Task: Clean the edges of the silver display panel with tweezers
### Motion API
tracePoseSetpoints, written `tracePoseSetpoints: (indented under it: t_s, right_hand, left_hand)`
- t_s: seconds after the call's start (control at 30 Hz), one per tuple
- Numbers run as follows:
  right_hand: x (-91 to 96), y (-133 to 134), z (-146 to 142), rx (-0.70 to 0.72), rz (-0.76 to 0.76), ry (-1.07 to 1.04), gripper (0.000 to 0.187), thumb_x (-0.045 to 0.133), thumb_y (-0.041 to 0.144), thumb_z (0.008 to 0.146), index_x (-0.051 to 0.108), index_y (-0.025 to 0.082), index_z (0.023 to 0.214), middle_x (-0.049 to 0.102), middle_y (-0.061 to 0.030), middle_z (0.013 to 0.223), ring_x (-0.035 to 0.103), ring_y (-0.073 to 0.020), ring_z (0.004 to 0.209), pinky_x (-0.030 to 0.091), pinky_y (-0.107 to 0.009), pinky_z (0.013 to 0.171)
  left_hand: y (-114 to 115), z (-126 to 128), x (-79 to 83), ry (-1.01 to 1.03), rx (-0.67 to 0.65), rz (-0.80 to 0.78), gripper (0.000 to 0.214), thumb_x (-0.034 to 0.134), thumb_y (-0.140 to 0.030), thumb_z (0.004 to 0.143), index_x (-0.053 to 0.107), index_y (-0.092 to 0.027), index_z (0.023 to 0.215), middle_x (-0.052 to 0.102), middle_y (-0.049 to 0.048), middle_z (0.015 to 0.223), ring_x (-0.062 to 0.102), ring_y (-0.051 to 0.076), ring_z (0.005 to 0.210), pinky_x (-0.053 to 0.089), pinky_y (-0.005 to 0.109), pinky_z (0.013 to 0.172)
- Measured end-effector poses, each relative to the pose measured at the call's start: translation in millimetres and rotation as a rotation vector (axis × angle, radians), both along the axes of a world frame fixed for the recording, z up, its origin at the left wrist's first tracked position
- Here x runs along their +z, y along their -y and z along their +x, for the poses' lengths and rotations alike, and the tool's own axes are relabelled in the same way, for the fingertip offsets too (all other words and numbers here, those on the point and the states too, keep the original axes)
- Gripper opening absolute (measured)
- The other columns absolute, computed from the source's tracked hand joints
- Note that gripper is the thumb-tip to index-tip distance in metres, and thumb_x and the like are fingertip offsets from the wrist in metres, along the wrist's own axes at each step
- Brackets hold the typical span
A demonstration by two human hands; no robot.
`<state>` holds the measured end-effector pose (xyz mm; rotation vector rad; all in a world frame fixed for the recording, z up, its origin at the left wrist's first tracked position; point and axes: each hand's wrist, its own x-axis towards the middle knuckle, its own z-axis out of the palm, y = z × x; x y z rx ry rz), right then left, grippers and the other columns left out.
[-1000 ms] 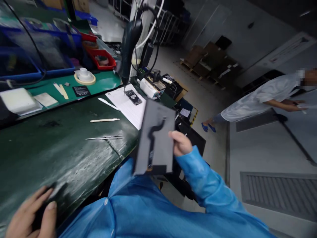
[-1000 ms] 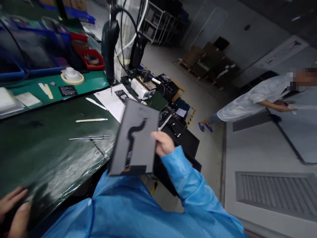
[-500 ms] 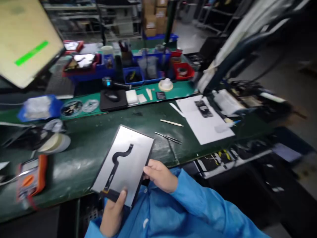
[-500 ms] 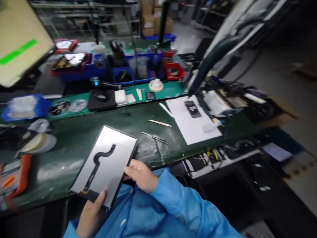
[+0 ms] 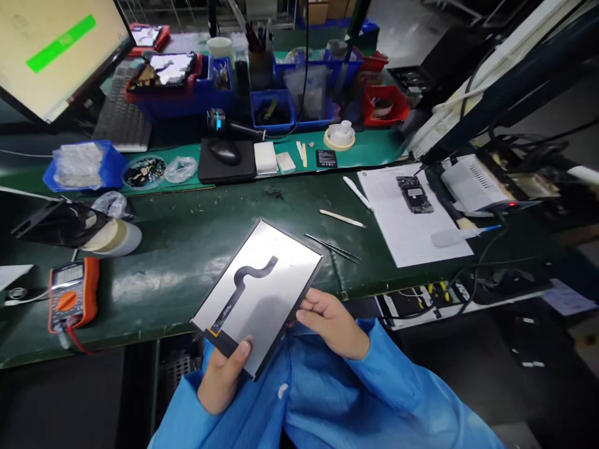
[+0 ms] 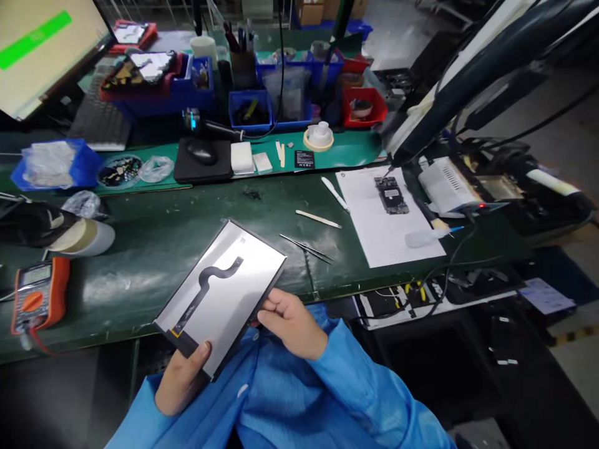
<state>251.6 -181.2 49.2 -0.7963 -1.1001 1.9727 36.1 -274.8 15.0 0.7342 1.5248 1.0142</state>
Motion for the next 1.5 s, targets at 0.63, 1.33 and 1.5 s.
tracePoseSetpoints:
  t_s: [0.63,1.33,1.5]
  right_hand:
    - [-8.7,14.9,4.4,-0.087,-0.116,0.046,0.042,0.061,0.058,0.095,0.072,0.017,0.096,0.072,-0.0028,0.080,0.063,-0.0145,0.067,0.054,-0.029,0.070]
    - [12.0,9.9,-4.0,-0.013,-0.075,-0.019,0.035,0.059,0.049,0.099,0.075,0.018,0.102,0.072,-0.0034,0.084,0.063,-0.0169,0.076,0.052,-0.032,0.079]
    - [26.3,8.9,-4.8,0.004,0.015,0.064,0.027,0.061,0.038,0.098,0.073,0.019,0.112,0.075,-0.0038,0.093,0.068,-0.0182,0.087,0.053,-0.034,0.088]
  left_hand:
    - [11.3,-3.5,-6.2,0.014,-0.087,0.010,0.056,0.075,-0.055,0.081,0.074,-0.015,0.121,0.072,0.0136,0.127,0.061,0.035,0.128,0.044,0.047,0.116]
    - [13.2,19.2,33.1,0.202,-0.093,-0.132,0.048,0.078,-0.065,0.072,0.082,-0.019,0.086,0.080,0.0096,0.087,0.076,0.031,0.089,0.062,0.041,0.086]
    - [17.1,16.1,26.8,0.029,-0.171,-0.083,0.051,0.073,-0.071,0.074,0.084,-0.023,0.088,0.081,0.0083,0.096,0.074,0.032,0.100,0.057,0.041,0.099]
